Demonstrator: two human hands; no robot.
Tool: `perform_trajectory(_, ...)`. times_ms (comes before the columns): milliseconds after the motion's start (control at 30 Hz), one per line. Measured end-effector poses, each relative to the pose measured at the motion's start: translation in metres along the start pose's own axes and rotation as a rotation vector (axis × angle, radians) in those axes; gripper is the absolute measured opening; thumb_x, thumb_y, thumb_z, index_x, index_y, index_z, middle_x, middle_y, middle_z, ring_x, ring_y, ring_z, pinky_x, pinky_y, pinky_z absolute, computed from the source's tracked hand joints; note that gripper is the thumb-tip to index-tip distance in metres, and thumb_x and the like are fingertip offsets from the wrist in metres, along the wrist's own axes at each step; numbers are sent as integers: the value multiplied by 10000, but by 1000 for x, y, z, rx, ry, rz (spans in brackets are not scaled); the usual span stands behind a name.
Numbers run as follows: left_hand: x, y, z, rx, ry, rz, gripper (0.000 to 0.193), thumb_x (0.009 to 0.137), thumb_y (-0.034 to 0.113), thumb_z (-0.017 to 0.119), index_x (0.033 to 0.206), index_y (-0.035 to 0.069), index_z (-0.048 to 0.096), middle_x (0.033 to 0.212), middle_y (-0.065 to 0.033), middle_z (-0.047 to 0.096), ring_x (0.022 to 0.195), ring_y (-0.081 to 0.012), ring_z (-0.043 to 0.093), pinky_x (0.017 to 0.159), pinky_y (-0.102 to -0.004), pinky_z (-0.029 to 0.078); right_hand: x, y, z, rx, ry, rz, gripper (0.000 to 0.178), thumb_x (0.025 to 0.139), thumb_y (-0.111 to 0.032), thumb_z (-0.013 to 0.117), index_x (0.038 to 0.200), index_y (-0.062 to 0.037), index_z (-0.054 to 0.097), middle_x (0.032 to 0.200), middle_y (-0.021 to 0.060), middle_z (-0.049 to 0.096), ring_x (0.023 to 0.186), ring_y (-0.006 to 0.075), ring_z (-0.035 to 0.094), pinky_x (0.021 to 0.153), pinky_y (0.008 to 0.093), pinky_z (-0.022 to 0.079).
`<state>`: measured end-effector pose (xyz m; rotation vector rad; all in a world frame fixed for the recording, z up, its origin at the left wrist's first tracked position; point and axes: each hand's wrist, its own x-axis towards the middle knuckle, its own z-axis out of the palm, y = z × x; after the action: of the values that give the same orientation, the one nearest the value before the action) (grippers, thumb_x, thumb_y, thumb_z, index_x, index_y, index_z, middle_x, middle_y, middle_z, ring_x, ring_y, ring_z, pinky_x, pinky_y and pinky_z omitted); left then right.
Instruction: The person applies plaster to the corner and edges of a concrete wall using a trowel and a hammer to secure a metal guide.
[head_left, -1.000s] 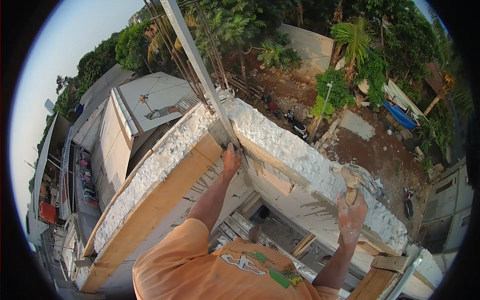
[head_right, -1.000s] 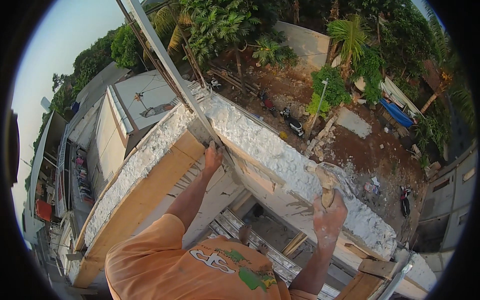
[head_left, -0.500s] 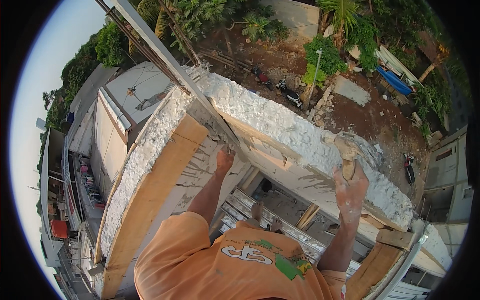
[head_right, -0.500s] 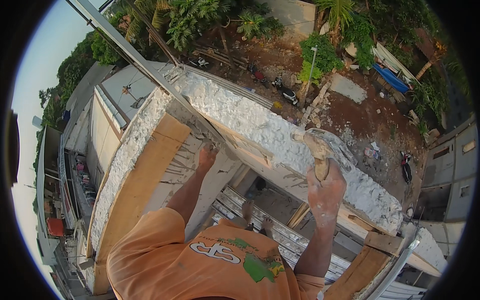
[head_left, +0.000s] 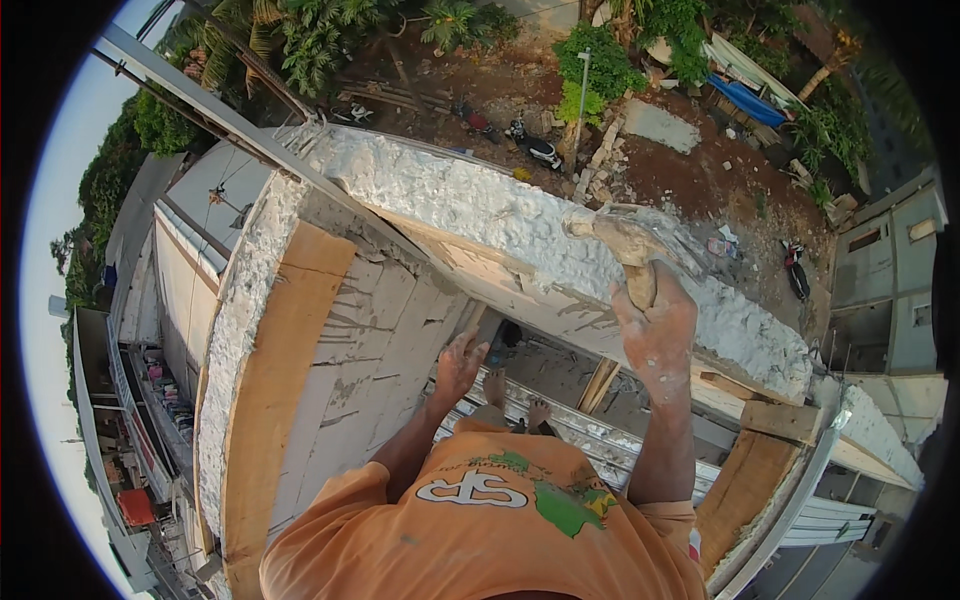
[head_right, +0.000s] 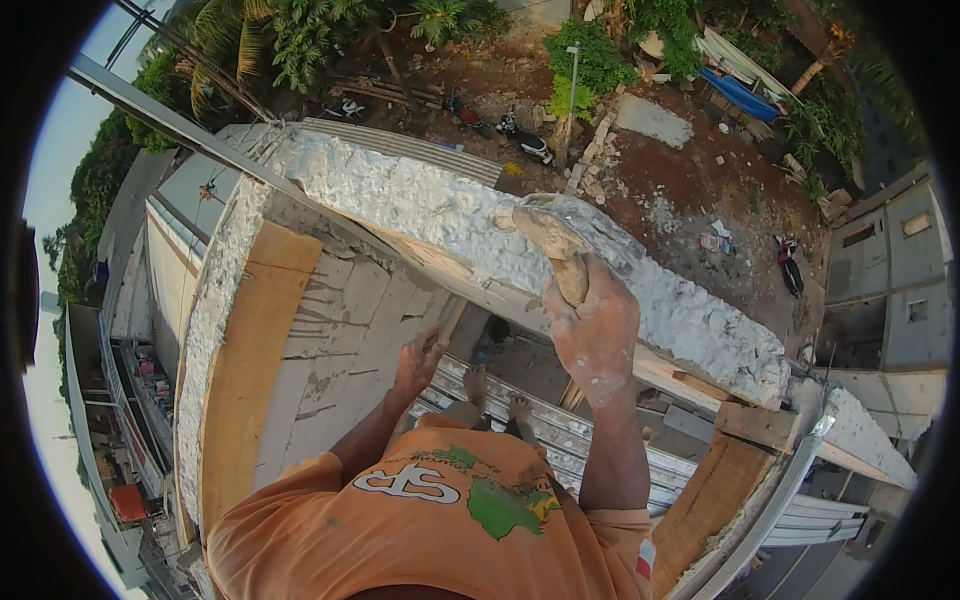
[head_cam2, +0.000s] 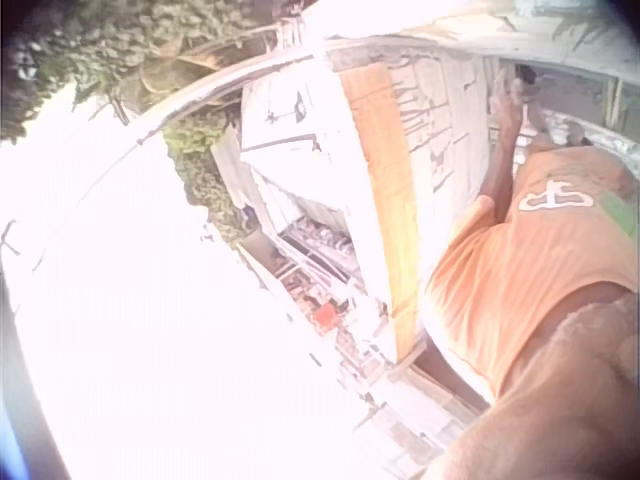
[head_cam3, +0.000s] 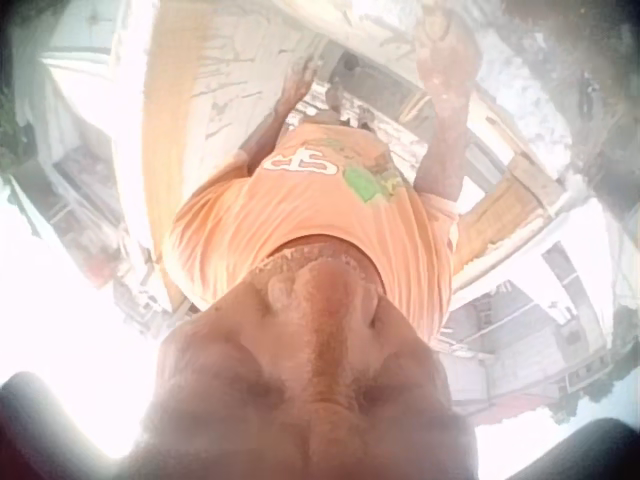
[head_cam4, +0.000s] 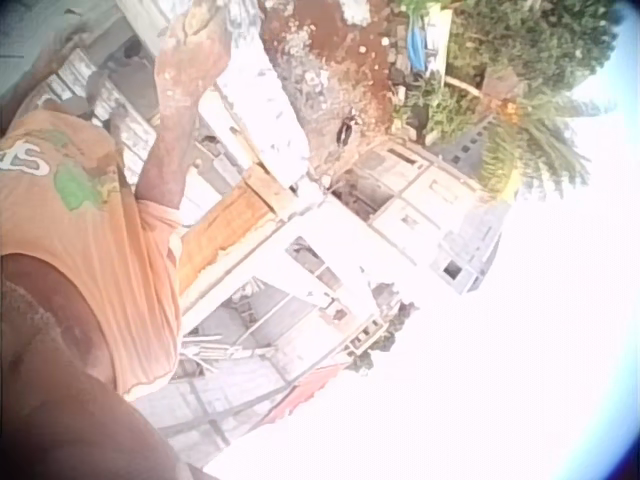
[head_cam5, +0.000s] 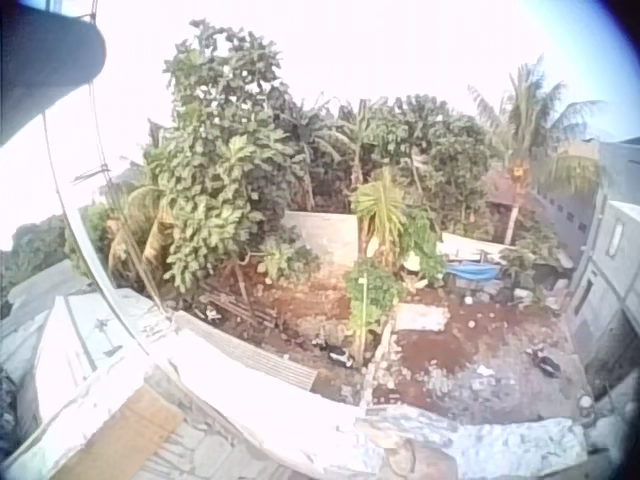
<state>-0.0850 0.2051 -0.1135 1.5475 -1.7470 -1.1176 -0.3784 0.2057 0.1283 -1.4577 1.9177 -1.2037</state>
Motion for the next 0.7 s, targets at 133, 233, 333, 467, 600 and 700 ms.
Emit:
perform_trajectory(133, 14, 83, -12, -56, 11, 442, 346, 913, 88, 647, 1231, -30, 582, 1186, -241, 631, 1062, -330, 649, 868, -399, 548, 1, 12, -3, -156, 9, -114, 317, 817, -163, 687, 1053, 34, 609, 925, 209, 622, 823, 403, 652, 710, 483, 539)
perform_trajectory(233, 15, 132, -11, -27, 66, 659, 343, 919, 21, 605, 1256, -18, 553, 1244, -248, 597, 1118, -357, 614, 881, -428, 547, 1, 19, 2, -187, -26, -109, 352, 806, -177, 704, 1048, 39, 568, 940, 215, 615, 845, 420, 650, 731, 488, 541)
perform_trajectory(333, 20, 178, -6, -9, 127, 875, 349, 932, 19, 585, 1272, -31, 529, 1279, -266, 569, 1161, -392, 583, 928, -469, 520, -2, 22, -3, -152, 54, -67, 308, 807, -169, 671, 1030, 29, 594, 957, 214, 615, 850, 422, 634, 739, 501, 518)
perform_trajectory(467, 29, 218, 2, 42, 257, 1009, 330, 949, 34, 564, 1265, -53, 529, 1327, -277, 537, 1206, -422, 548, 1003, -506, 461, -10, 22, -6, -111, 65, -63, 353, 795, -152, 679, 1071, 41, 575, 957, 214, 615, 878, 416, 637, 762, 501, 518)
perform_trajectory(600, 57, 235, 3, 138, 301, 1032, 300, 964, 29, 541, 1250, -60, 547, 1351, -256, 532, 1232, -394, 534, 1009, -470, 458, -10, 28, 2, -43, 124, -69, 381, 787, -139, 680, 1093, 56, 566, 946, 229, 615, 887, 433, 627, 782, 498, 508)
perform_trajectory(700, 72, 243, 2, 127, 256, 970, 313, 967, 32, 535, 1270, -49, 540, 1359, -247, 531, 1237, -384, 531, 1020, -457, 451, -22, 34, 6, 33, 214, -68, 369, 788, -144, 683, 1074, 62, 573, 948, 236, 625, 894, 432, 623, 795, 485, 504)
